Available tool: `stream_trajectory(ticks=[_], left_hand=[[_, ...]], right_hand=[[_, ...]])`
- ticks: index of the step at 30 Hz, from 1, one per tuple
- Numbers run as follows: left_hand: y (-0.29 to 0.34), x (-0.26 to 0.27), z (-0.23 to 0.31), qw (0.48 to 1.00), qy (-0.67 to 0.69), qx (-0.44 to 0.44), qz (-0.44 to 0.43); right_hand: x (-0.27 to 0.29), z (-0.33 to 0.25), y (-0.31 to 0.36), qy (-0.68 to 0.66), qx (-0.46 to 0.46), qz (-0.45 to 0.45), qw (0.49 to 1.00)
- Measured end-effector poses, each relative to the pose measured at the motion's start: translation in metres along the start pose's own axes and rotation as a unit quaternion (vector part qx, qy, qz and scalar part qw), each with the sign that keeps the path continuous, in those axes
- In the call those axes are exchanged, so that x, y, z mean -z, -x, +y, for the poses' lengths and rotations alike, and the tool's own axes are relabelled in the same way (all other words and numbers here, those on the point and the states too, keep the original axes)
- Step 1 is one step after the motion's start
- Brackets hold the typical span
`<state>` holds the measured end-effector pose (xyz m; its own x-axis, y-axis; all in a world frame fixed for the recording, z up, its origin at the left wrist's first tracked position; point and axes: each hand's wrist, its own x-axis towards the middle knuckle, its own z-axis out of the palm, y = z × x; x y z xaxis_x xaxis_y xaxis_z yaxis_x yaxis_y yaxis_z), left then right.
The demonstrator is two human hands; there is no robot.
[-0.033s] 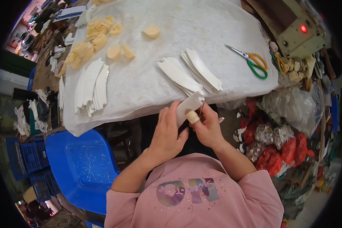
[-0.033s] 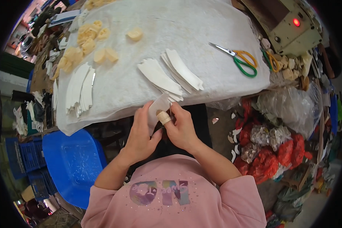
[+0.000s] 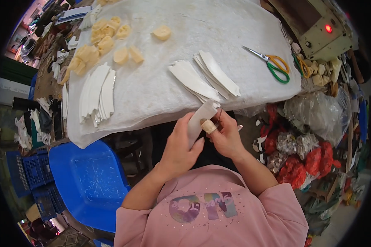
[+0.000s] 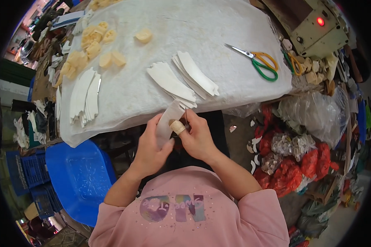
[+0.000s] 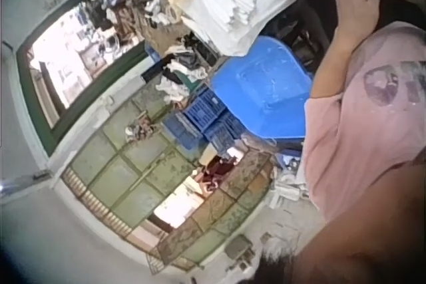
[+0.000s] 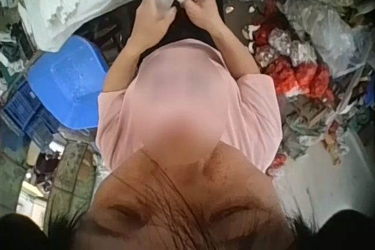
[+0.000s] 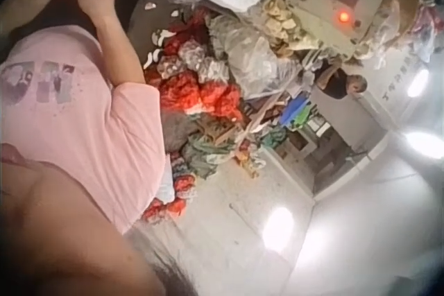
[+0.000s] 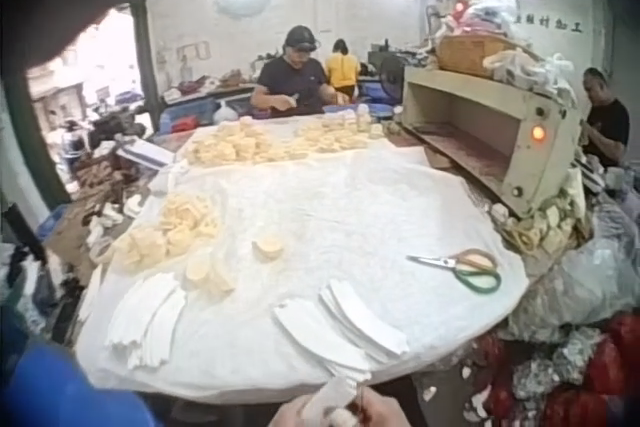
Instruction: Sorting and organizing white shoe upper components and yellow heel components on a workbench.
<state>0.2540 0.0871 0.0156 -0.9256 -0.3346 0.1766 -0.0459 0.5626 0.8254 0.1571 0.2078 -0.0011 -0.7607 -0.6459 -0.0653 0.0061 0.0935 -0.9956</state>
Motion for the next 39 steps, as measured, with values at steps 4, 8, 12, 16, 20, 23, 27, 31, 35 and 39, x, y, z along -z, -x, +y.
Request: stream_trajectory(ticks=[4, 8, 12, 16, 20, 23, 27, 31, 35, 39], left_hand=[[0.006, -0.01, -0.015, 0.877, 0.419, 0.197, -0.13], [0.007, -0.019, -0.018, 0.909, 0.368, 0.189, -0.045], [0.01, -0.021, -0.02, 0.937, 0.298, 0.18, -0.006], [0.012, -0.026, -0.012, 0.945, 0.275, 0.176, 0.007], [0.013, -0.031, -0.013, 0.936, 0.283, 0.199, -0.06], [0.015, -0.032, -0.012, 0.932, 0.3, 0.196, -0.052], [0.009, -0.028, -0.015, 0.764, 0.597, 0.244, -0.028], [0.002, -0.014, -0.018, 0.8, 0.533, 0.273, 0.035], [-0.013, 0.02, -0.023, 0.774, 0.58, 0.196, 0.163], [-0.015, 0.041, -0.017, 0.855, 0.477, 0.13, 0.156]], right_hand=[[0.011, -0.006, 0.006, 0.019, -0.026, -0.057, 0.998], [0.016, -0.01, 0.002, 0.331, 0.14, -0.01, 0.933], [0.024, -0.011, 0.012, 0.401, 0.173, -0.061, 0.898], [0.018, -0.009, 0.012, 0.398, 0.209, -0.053, 0.892], [0.01, -0.006, 0.012, 0.342, 0.233, -0.063, 0.908], [0.008, -0.003, 0.009, 0.277, 0.205, -0.059, 0.937], [0.017, -0.006, 0.005, 0.104, 0.171, -0.133, 0.971], [0.039, -0.013, 0.012, 0.151, 0.138, -0.35, 0.914], [0.064, 0.026, 0.024, 0.304, 0.047, -0.412, 0.858], [0.071, 0.016, 0.029, 0.437, -0.105, -0.281, 0.848]])
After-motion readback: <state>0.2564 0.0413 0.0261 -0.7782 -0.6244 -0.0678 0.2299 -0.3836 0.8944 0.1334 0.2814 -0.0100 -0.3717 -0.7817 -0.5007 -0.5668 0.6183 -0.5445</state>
